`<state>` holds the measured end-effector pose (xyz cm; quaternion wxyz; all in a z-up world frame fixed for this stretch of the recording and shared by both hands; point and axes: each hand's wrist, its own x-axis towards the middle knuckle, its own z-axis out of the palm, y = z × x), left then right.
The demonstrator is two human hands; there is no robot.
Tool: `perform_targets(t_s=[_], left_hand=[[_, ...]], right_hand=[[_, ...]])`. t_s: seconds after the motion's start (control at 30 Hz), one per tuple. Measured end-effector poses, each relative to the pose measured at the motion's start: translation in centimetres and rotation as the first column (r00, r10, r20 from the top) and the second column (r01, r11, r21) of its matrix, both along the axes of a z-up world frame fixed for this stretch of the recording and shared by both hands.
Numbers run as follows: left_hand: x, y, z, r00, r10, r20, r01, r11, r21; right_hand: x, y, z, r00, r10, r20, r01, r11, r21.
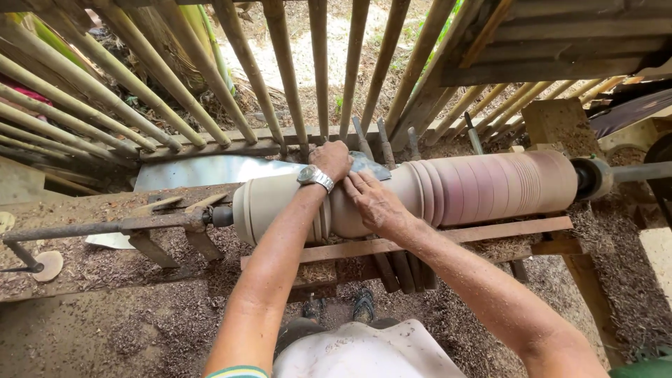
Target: The recorder is using sandpaper to smooth a rotating wooden post on a lathe machine.
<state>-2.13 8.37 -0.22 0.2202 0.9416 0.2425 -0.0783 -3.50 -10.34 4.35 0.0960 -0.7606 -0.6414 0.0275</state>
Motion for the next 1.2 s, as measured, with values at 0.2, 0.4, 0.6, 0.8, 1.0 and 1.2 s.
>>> perform_targets(t_s=[0.2,0.4,0.6,0.8,1.0,1.2], left_hand=[[0.9,-2.5,-0.6,0.991,0.113,0.074,-0.116,0.993,0.034],[3.4,-6.5,-2.4,0.981,0.09,0.174,-0.093,0.996,0.007],[4.0,-9.3,-0.4,0.978,0.078,0.193,-0.068,0.996,-0.058],[4.4,-11.2,-0.3,0.972,0.101,0.214,-0.075,0.989,-0.127],[5.3,-11.6,0.4,0.972,0.09,0.216,-0.053,0.984,-0.171],[5.3,-11.6,1.0,0.963,0.123,0.241,-0.05,0.956,-0.288]], right_hand=[[2.4,-1.9,-1.9,0.999,-0.014,0.044,0.014,1.0,-0.002],[3.8,-5.5,1.2,0.987,-0.104,0.122,0.127,0.973,-0.193],[4.7,-6.7,0.8,0.956,-0.123,0.268,0.195,0.945,-0.263],[4.9,-6.4,3.5,0.933,-0.088,0.349,0.221,0.906,-0.36],[5.9,-7.1,2.7,0.895,-0.003,0.447,0.198,0.898,-0.392],[5.0,-6.2,5.3,0.891,0.014,0.455,0.262,0.802,-0.537]])
